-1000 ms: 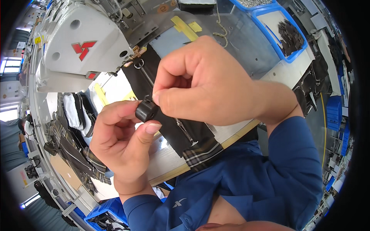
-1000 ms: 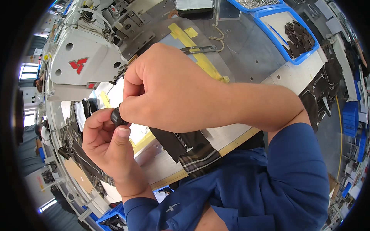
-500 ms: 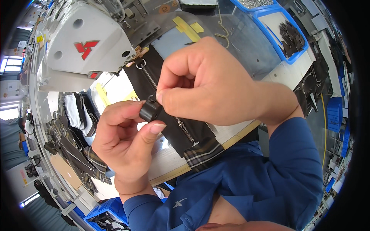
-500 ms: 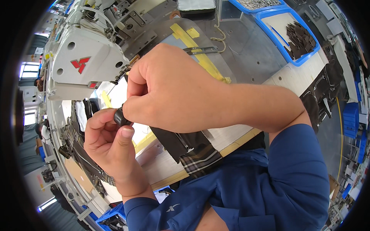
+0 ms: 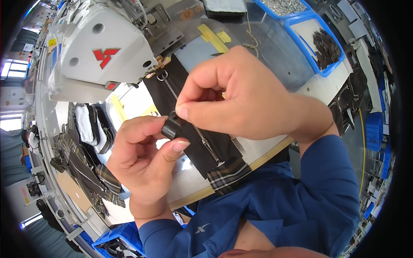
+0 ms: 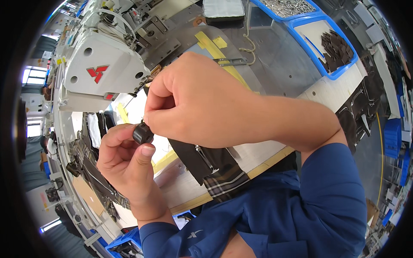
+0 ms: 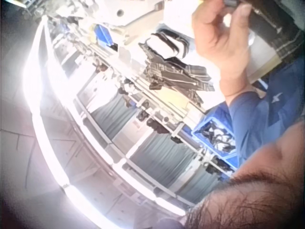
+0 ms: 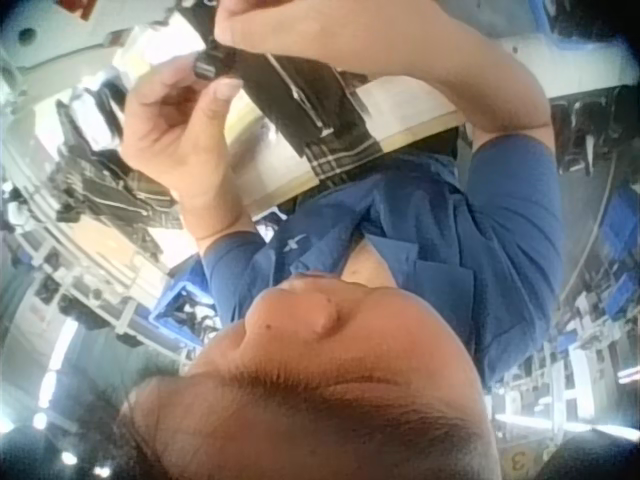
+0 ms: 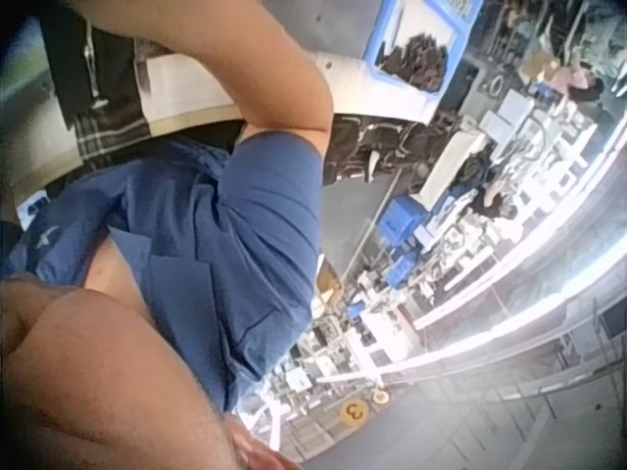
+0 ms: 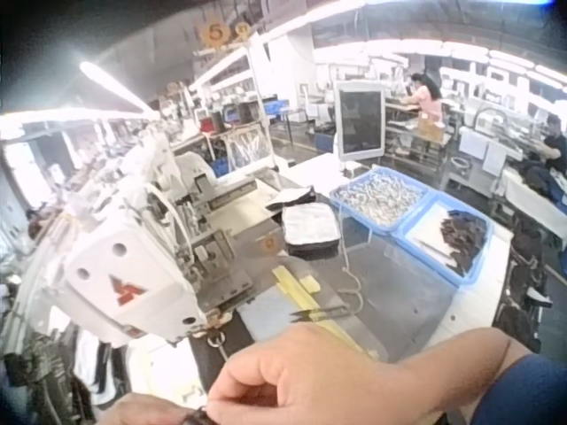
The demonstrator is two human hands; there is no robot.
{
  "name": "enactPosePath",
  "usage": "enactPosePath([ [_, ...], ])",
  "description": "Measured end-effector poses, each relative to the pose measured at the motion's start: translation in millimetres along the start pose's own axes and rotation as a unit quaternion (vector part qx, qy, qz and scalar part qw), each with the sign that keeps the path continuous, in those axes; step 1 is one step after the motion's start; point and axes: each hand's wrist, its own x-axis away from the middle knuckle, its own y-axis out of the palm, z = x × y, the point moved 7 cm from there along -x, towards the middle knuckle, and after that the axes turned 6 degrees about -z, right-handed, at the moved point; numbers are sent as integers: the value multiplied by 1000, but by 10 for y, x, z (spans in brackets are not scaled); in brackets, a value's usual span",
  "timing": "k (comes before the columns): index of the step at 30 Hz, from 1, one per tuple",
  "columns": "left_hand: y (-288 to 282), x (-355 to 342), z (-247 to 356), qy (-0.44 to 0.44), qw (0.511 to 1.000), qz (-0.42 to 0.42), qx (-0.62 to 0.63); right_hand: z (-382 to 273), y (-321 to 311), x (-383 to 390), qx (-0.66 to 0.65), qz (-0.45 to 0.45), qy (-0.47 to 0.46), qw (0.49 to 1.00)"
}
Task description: The person attaches a zipper pull to a zipper on a black fabric pouch and then uses a sewing machine to stitch the zipper in place. They handle the pouch and zipper components by hand, aligning them under the machine needle and guiding the fabric through the sewing process.
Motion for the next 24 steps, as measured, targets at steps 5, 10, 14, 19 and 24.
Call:
enactPosePath([
  [5, -21, 0, 24, 5, 1000, 4, 2, -52, -52, -16, 21, 18, -66, 997],
  [10, -8, 3, 18, 0, 1000, -2, 0, -91, -13, -37, 54, 2, -123, 991],
  [14, 2, -1, 3, 0, 1000, -10, 3, -105, -7, -16, 111, 21, -196, 974],
  [19, -57, 2, -42, 19, 1000, 17, 2, -123, -255, 1, 58, 122, -145, 980],
  [24, -82, -29, -40, -9, 999, 17, 45, -48, -666, 20, -93, 253, -190, 944],
])
